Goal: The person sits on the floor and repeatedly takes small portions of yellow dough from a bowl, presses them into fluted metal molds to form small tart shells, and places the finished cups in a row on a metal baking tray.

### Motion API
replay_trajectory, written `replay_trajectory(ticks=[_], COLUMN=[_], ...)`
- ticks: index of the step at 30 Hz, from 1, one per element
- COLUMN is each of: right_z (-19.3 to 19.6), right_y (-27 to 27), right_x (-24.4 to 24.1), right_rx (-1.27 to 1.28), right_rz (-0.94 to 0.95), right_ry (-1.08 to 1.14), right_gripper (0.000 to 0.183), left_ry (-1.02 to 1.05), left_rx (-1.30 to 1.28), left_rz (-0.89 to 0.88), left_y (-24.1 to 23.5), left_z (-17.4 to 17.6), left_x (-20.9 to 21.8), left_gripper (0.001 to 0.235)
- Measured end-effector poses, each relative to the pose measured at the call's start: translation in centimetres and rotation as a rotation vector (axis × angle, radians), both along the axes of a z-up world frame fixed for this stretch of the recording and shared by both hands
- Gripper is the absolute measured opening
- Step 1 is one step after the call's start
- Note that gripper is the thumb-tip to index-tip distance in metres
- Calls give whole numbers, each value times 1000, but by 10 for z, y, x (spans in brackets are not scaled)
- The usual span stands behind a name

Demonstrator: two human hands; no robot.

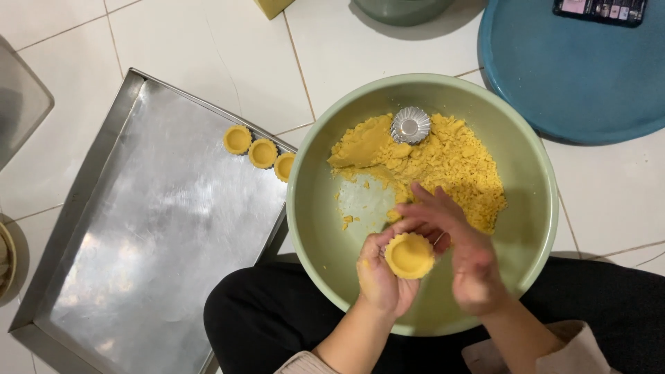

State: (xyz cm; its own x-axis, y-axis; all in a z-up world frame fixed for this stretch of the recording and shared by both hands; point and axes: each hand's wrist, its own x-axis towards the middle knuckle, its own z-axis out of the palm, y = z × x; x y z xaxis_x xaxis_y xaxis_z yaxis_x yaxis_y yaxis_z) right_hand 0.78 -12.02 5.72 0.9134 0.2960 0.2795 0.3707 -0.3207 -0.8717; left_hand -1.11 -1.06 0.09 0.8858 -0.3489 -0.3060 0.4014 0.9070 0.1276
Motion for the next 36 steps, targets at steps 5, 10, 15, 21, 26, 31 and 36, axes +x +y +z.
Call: replay_trajectory(ticks=[5, 10, 15, 21, 26, 31, 36], right_z=[2, -7, -19, -20, -21, -18, -51], right_y=[-13, -3, -2, 0, -4, 17, 27], right_x=[0, -3, -11, -10, -5, -24, -29], right_rx=[-112, -260, -320, -310, -401, -171, 471], right_rz=[-129, -123, -124, -161, -127, -304, -458], right_ry=[-76, -175, -105, -102, -293, -82, 398], right_gripper=[25, 27, 39, 24, 24, 43, 93], left_ry=[71, 39, -46, 154, 148, 31, -24], left_rx=[103, -5, 118, 159, 228, 159, 183], left_rz=[-34, -10, -1, -78, -178, -125, -91], left_y=[5, 5, 3, 10, 11, 11, 11], left_z=[1, -15, -8, -16, -15, 1, 4], left_x=[5, 0, 3, 5, 6, 11, 12], left_gripper=[56, 55, 57, 54, 58, 63, 68])
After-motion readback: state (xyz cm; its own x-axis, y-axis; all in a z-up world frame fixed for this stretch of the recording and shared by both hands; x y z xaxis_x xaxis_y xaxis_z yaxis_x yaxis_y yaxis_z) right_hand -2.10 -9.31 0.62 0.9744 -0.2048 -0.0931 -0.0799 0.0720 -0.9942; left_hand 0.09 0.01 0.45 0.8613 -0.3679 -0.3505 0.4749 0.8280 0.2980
